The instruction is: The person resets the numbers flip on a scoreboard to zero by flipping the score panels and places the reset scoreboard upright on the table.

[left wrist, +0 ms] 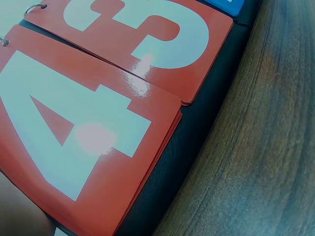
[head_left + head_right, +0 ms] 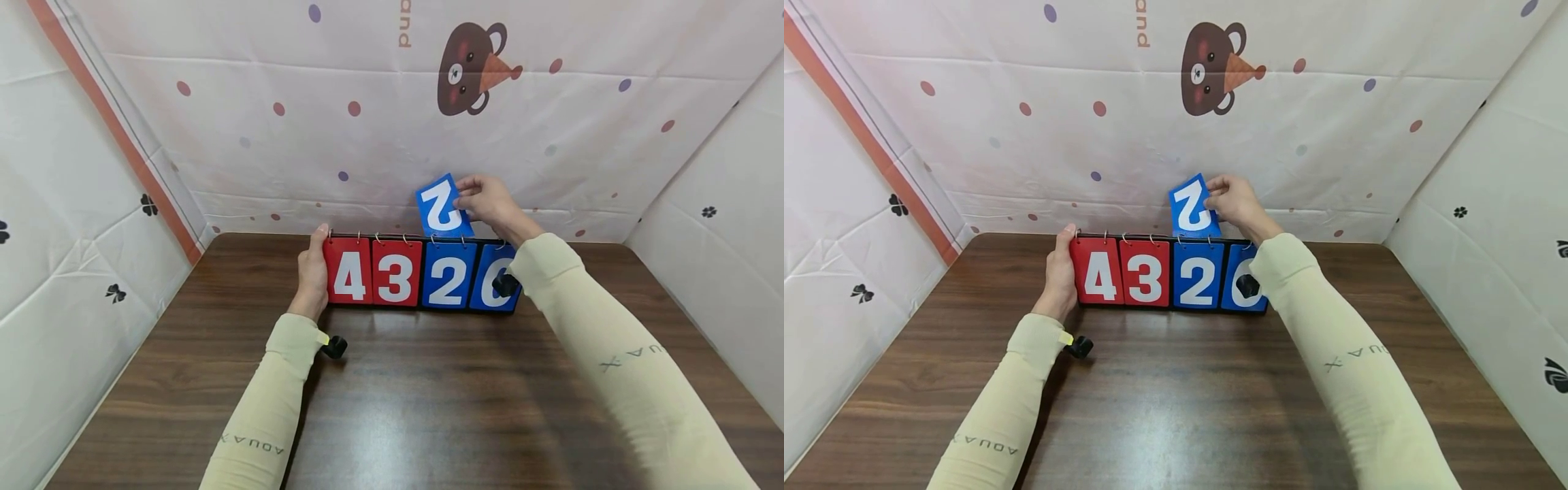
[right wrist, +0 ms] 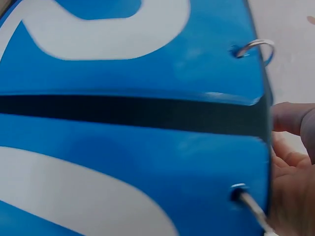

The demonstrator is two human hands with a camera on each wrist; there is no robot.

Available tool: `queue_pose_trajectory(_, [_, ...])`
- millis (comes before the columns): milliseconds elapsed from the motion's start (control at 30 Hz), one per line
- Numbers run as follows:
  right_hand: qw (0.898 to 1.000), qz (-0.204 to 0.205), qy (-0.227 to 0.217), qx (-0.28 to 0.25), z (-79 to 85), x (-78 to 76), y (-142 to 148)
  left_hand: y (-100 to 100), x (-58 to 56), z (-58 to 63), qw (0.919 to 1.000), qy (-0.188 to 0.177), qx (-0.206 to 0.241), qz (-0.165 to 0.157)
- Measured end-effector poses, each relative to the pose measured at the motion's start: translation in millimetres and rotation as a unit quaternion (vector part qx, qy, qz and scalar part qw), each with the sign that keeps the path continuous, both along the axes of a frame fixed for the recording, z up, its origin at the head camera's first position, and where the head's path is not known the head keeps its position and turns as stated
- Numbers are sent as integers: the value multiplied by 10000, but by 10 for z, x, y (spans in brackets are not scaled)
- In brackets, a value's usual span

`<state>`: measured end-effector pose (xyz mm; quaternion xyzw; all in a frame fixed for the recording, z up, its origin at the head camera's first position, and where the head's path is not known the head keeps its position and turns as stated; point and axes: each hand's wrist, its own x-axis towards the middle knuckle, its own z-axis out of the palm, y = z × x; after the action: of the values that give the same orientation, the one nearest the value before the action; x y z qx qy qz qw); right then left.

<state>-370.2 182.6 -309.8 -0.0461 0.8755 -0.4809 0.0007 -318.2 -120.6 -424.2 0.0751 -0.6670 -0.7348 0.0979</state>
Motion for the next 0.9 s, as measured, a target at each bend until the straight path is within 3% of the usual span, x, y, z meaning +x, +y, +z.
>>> queue_pose_trajectory(467, [9957, -219, 596, -668, 293, 194, -8, -4, 13, 5, 10000, -12, 48, 81])
queue_pose_trajectory(700, [9910, -62, 767, -1092, 437, 344, 29, -6, 5, 7, 9997, 32, 213, 60])
queue_pose_trajectory(900, [9898, 21, 904, -1104, 505, 510, 50, 2, 3, 8, 9998, 39, 206, 44])
